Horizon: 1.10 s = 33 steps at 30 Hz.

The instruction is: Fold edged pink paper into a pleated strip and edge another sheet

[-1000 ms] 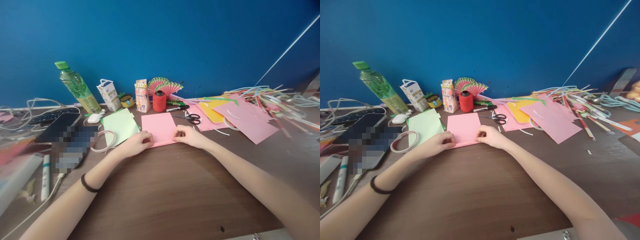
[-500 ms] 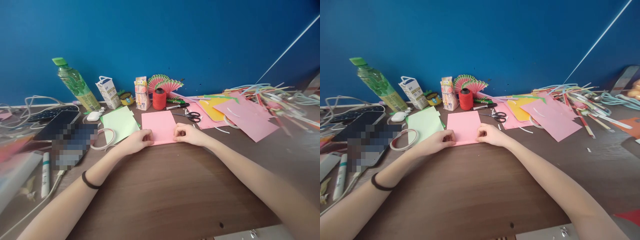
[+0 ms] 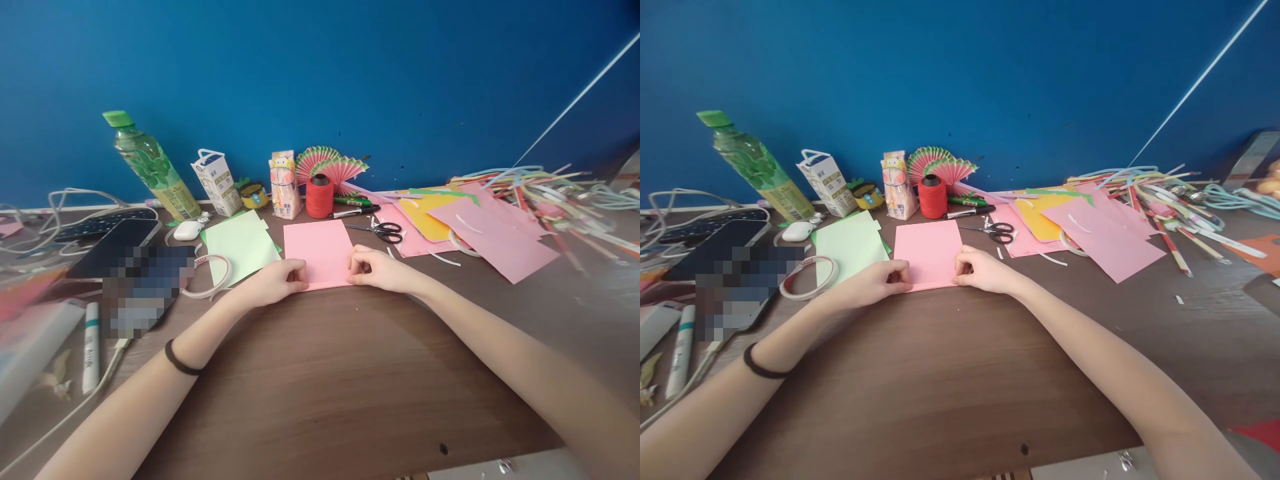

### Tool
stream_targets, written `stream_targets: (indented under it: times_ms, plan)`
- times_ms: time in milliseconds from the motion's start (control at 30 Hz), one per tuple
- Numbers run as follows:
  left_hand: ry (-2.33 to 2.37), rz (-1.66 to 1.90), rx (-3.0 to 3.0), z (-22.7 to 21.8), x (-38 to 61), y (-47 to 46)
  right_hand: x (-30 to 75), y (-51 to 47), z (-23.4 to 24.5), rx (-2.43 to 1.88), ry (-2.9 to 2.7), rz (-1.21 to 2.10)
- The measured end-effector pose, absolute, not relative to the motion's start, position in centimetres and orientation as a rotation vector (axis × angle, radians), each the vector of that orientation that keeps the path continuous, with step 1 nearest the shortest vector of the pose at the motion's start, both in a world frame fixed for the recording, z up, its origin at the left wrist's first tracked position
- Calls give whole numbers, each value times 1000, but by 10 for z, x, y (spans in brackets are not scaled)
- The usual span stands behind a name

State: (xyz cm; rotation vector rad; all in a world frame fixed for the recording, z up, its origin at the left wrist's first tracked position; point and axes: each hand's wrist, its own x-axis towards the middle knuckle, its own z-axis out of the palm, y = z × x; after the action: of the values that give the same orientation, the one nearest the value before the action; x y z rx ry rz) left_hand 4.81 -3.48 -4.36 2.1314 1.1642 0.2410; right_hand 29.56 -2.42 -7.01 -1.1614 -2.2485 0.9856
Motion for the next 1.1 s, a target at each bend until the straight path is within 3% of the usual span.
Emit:
stream_targets:
  times_ms: [1100]
  plan:
    - [1067, 141, 2100, -38, 36, -26, 297, -24, -72, -1122, -2281, 958]
